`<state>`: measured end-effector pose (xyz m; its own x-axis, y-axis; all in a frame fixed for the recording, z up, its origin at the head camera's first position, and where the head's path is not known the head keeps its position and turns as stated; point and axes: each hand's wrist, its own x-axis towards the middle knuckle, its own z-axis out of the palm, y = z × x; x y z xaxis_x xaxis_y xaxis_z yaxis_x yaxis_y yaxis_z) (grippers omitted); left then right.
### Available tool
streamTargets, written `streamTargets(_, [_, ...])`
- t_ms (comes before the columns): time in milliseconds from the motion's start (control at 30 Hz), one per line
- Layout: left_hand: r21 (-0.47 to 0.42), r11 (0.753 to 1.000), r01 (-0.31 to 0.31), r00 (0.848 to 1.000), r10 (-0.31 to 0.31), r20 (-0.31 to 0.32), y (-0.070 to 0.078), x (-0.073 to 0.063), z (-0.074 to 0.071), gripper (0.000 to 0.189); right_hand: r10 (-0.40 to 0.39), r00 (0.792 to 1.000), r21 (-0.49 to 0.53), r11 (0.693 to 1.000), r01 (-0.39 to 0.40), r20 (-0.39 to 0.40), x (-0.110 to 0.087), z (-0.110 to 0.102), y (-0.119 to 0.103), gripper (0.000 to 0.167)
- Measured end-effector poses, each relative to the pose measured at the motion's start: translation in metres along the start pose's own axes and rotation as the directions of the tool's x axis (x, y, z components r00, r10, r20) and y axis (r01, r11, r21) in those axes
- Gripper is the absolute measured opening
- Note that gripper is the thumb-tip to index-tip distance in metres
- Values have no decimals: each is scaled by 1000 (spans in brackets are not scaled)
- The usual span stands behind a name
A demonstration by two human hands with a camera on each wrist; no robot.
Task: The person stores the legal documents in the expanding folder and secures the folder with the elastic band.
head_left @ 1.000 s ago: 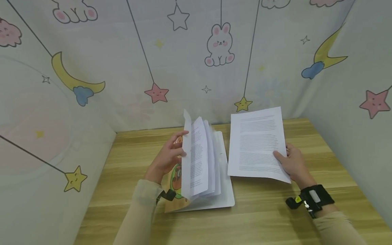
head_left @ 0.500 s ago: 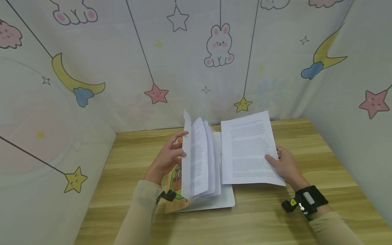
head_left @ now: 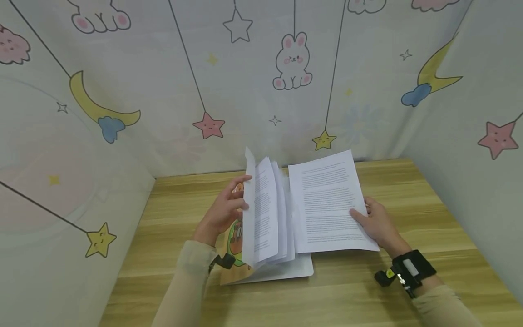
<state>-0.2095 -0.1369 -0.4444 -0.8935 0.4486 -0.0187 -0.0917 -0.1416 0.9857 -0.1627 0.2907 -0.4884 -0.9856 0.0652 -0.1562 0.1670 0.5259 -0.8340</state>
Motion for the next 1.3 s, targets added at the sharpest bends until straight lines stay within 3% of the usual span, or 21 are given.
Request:
streamTargets(500, [22, 1000, -3, 1000, 3, 0, 1, 2, -1, 77, -31, 1000, 18, 999, 31, 3, -1, 2, 4, 58])
streamTargets(867, [22, 1000, -1, 1000, 1, 2, 1, 1, -1, 78, -60, 997, 22, 998, 58, 58, 0, 18, 9, 60])
streamTargets(1100, [15, 1000, -6, 1000, 5, 5, 1, 1, 0, 75, -19, 997, 69, 998, 14, 79, -1, 29, 9, 57])
streamTargets(1300, [10, 1000, 0, 1000, 0, 2, 0, 1, 0, 76, -33, 996, 87, 996, 26, 81, -2, 33, 6, 55])
